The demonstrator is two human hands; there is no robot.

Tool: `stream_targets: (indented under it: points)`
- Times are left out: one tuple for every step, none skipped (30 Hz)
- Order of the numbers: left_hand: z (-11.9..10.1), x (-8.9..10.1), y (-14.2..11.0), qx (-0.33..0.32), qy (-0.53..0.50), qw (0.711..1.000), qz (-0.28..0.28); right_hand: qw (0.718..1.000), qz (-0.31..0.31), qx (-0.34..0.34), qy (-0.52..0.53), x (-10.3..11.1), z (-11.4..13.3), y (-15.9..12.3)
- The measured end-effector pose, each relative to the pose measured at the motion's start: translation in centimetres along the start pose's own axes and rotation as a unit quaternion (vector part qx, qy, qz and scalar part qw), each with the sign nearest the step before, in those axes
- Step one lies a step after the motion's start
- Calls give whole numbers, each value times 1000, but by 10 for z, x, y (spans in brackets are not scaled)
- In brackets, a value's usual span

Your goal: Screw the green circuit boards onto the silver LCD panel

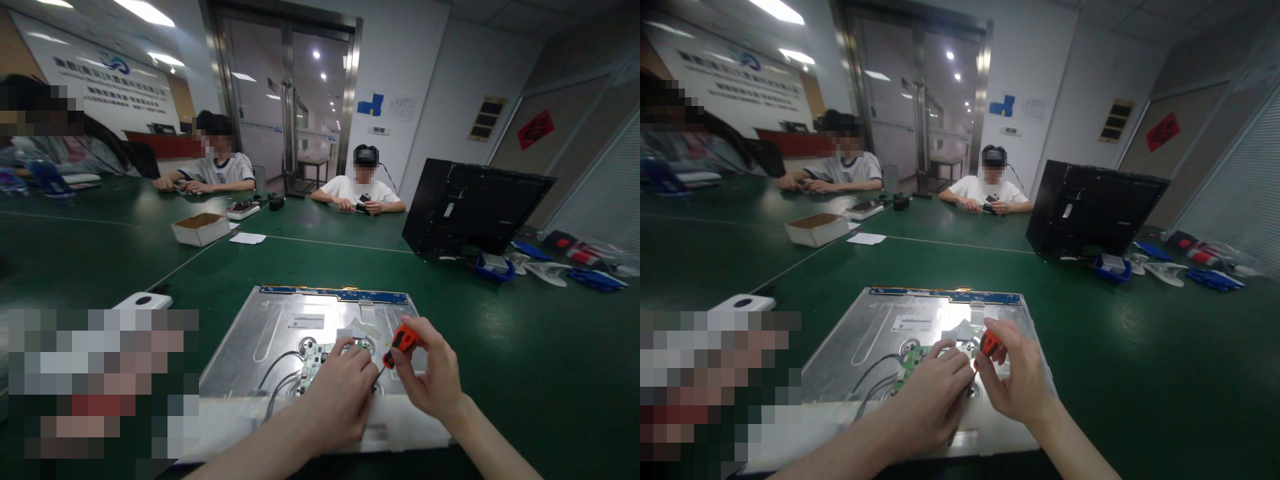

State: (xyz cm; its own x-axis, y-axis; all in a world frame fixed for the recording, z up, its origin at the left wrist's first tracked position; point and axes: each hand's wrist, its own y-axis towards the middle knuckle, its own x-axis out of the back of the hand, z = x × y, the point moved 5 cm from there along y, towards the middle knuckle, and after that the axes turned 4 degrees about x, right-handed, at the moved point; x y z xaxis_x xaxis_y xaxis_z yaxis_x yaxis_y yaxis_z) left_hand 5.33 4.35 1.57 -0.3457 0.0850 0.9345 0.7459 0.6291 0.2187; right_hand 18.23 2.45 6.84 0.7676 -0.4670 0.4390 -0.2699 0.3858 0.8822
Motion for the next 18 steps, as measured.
stream_targets:
  points:
    - [0,0,0,0,2,1000,3,1000,-2,0,-3,0,0,-1]
    - [1,-1,0,-2,4,1000,6,1000,-5,2,-7,0,0,-1]
    - [1,-1,0,-2,5,1000,10,1000,-7,6,-11,0,0,-1]
    - [1,-1,0,-3,7,1000,14,1000,-10,11,-16,0,1,-1]
    - [2,-2,1,-4,9,1000,17,1000,-12,18,-20,0,2,0]
    - [2,-2,1,-5,11,1000,20,999,-11,25,-24,0,3,0]
    - [2,-2,1,-6,13,1000,21,999,-11,30,-26,0,4,1]
    - [2,-3,1,-8,15,1000,23,999,-10,33,-27,0,5,2]
    - [2,-3,1,-9,16,1000,24,999,-8,33,-27,0,6,3]
    - [2,-3,0,-10,16,1000,25,999,-6,30,-26,-1,6,3]
    - [2,-3,0,-10,14,1000,24,999,-4,23,-26,-1,6,3]
    - [2,-3,0,-10,13,1000,21,1000,-2,15,-25,-1,5,3]
    - [2,-3,0,-9,12,1000,18,1000,2,7,-23,-1,4,3]
    - [2,-3,0,-9,11,1000,14,1000,6,1,-21,-1,4,2]
    - [2,-2,0,-8,11,1000,12,1000,11,-2,-17,-2,3,2]
    - [2,-2,1,-8,11,1000,10,1000,16,-2,-12,-2,3,1]
    - [2,-2,1,-8,11,1000,10,1000,20,-1,-7,-2,3,0]
    - [2,-1,1,-8,11,1000,9,1000,23,0,-3,-2,3,-1]
